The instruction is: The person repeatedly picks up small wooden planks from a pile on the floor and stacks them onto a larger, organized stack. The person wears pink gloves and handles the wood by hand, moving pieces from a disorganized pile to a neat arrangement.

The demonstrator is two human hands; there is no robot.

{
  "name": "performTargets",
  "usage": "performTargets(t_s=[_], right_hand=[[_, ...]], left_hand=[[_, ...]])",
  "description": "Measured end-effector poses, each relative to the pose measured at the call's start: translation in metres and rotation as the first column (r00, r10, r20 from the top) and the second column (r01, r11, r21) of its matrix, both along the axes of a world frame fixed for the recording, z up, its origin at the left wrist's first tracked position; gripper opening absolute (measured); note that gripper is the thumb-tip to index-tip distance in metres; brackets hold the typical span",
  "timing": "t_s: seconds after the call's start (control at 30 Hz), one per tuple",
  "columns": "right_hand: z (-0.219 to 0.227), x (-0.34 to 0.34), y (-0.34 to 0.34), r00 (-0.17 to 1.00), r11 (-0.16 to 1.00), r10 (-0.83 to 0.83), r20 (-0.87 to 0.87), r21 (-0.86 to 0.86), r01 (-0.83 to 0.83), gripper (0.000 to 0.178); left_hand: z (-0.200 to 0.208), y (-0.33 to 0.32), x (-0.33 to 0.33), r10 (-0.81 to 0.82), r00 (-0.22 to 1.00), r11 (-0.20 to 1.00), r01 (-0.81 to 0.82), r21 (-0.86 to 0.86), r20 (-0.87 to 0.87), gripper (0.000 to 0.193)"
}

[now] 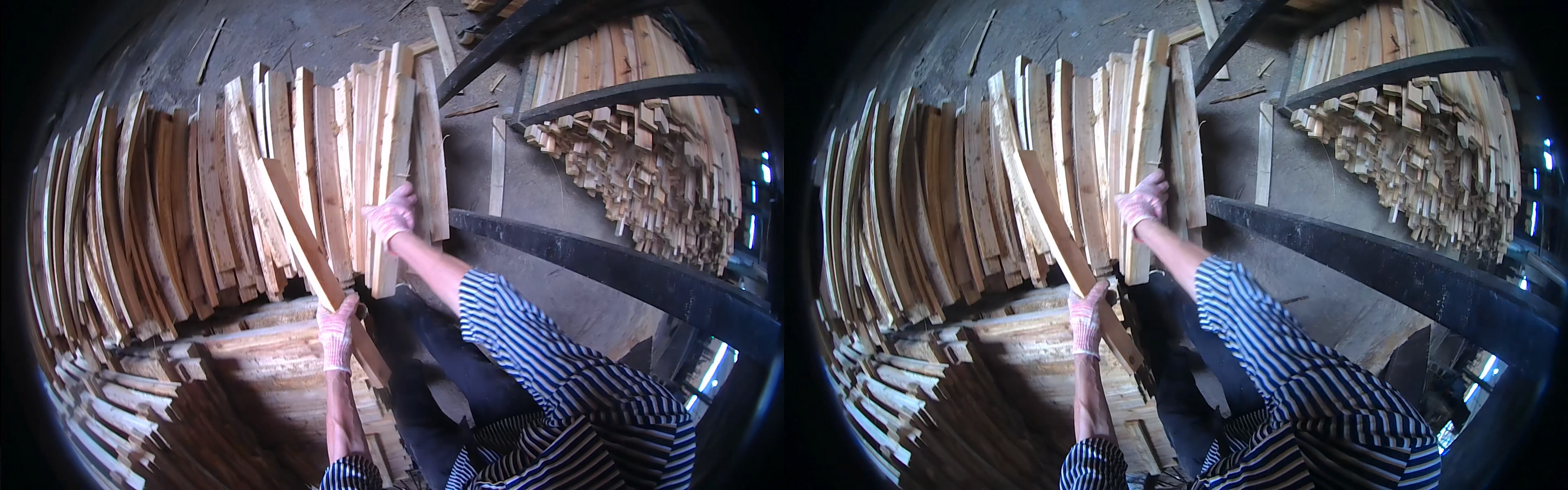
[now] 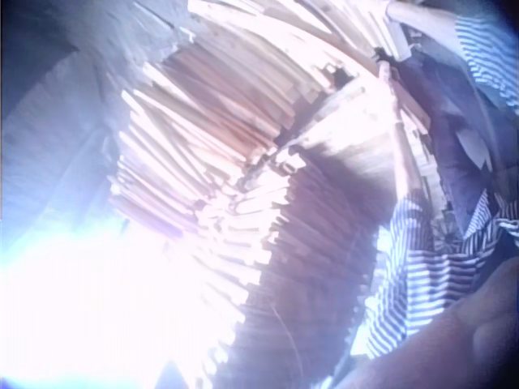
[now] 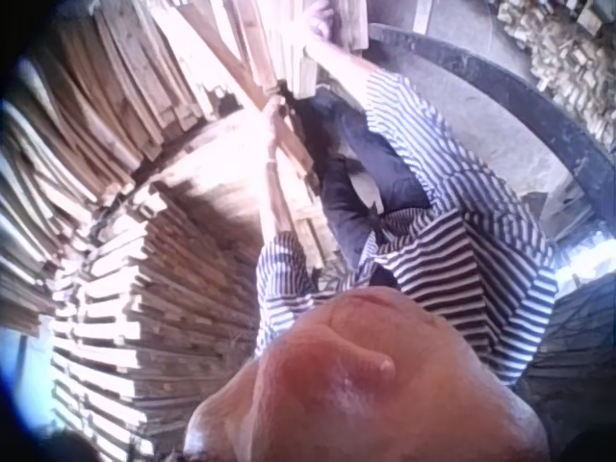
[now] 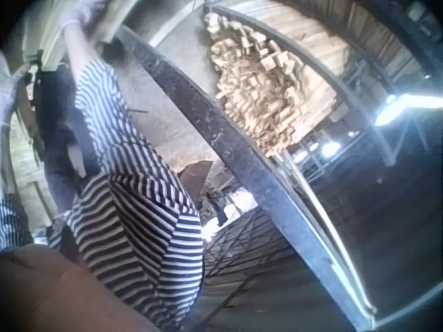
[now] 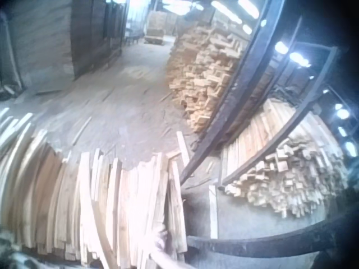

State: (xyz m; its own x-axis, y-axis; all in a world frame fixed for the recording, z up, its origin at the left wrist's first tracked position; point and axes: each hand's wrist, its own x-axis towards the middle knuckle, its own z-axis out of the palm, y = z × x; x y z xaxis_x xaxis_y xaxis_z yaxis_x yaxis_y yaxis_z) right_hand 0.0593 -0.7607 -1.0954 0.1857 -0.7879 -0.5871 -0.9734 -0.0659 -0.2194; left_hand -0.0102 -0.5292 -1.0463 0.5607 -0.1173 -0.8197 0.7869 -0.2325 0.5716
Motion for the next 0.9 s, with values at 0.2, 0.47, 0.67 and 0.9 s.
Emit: performTargets(t_s=[0.2,0.47,0.67,0.9], right_hand=[[-0.02,-0.075,-0.062,0.873,0.958,-0.199,0.446,0.278,0.076,0.069],[0.03,-0.163,-0.047,0.589,0.704,-0.13,0.798,0.492,-0.512,0.053],[0.15,-0.189,0.074,0.789,0.729,-0.076,0.61,0.574,-0.373,0.1],[0.169,-0.203,0.087,0.846,0.648,0.0,0.534,0.644,-0.407,0.095]], left_hand=[[0.022,0.009,-0.002,0.047,0.996,0.997,-0.05,-0.052,-0.071,0.025],[0.031,-0.008,0.003,0.068,0.987,0.98,-0.093,-0.173,-0.144,0.027],[0.025,-0.036,0.005,0.096,0.992,0.91,-0.12,-0.397,-0.08,0.057],[0.061,0.009,-0.022,0.247,0.921,0.805,-0.368,-0.465,-0.302,0.05]])
